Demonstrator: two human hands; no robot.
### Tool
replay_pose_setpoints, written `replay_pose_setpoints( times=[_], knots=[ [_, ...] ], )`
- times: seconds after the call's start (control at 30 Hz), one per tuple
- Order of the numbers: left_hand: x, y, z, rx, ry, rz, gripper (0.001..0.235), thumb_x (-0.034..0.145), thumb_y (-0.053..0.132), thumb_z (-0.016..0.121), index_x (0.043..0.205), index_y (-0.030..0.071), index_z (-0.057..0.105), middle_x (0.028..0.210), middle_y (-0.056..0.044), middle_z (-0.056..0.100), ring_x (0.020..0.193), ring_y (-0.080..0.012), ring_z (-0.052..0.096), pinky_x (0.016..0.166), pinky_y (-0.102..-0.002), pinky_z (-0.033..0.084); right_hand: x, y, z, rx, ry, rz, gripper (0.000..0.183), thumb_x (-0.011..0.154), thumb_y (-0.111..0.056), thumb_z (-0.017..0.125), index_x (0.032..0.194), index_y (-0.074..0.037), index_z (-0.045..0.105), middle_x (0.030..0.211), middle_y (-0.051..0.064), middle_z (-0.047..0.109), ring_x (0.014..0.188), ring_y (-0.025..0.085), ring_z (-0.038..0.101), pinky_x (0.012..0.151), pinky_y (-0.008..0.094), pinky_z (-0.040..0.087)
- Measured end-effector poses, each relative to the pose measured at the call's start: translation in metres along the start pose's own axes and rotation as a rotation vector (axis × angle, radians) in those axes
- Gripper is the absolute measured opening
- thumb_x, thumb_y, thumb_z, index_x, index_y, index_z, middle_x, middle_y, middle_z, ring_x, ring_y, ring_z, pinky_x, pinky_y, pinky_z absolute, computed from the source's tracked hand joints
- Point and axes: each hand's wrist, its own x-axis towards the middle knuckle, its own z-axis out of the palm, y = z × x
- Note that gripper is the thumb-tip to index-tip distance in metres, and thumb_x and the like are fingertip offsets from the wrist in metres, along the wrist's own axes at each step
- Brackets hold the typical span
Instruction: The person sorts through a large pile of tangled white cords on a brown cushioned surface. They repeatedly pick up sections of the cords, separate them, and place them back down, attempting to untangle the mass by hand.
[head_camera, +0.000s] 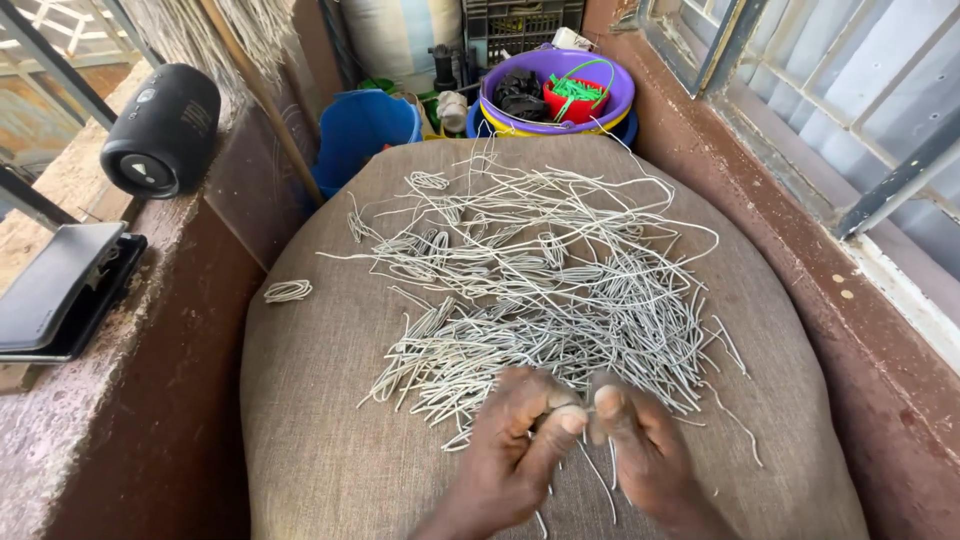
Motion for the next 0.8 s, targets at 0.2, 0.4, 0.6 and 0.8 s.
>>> replay_pose_setpoints(
  times=[0.2,0.4,0.6,0.8],
  knots=[
    [-0.012,-0.014,-0.011,0.105,0.000,-0.121,0.032,0.114,0.031,0.050,0.089,0.012,0.057,0.065,-0.003,0.056,0.051,-0.0189,0.053,0.048,-0.038,0.041,0.007,0.021,-0.009,0.076,-0.025,0.400,0.051,0.107,-0.047,0.056,0.069,-0.014,0.063,0.061,-0.003,0.053,0.058,0.010,0.046,0.055,0.033,0.037],
    [-0.032,-0.023,-0.020,0.439,-0.288,-0.088,0.032,0.116,0.029,0.043,0.095,0.014,0.063,0.062,-0.001,0.059,0.044,-0.0198,0.053,0.040,-0.039,0.045,0.020,-0.046,-0.036,-0.826,-0.416,0.398,0.053,0.100,-0.063,0.058,0.066,-0.023,0.065,0.057,-0.009,0.061,0.056,0.010,0.057,0.057,0.034,0.044],
    [-0.024,0.017,0.045,-0.304,0.528,-0.094,0.020,0.108,0.018,0.060,0.099,0.001,0.064,0.068,-0.004,0.057,0.053,-0.0136,0.050,0.047,-0.030,0.038,-0.019,-0.016,0.008,0.130,0.006,0.405,0.057,0.105,-0.049,0.059,0.064,-0.010,0.053,0.060,0.001,0.046,0.059,0.017,0.045,0.060,0.036,0.035],
    [-0.037,-0.006,-0.011,-0.226,0.155,-0.149,0.023,0.110,0.021,0.059,0.094,0.006,0.061,0.067,-0.005,0.057,0.053,-0.0150,0.050,0.048,-0.033,0.038,0.006,-0.012,-0.027,-0.431,-0.332,0.437,0.064,0.097,-0.071,0.052,0.063,-0.017,0.050,0.058,-0.003,0.049,0.058,0.014,0.049,0.057,0.037,0.038]
  ],
)
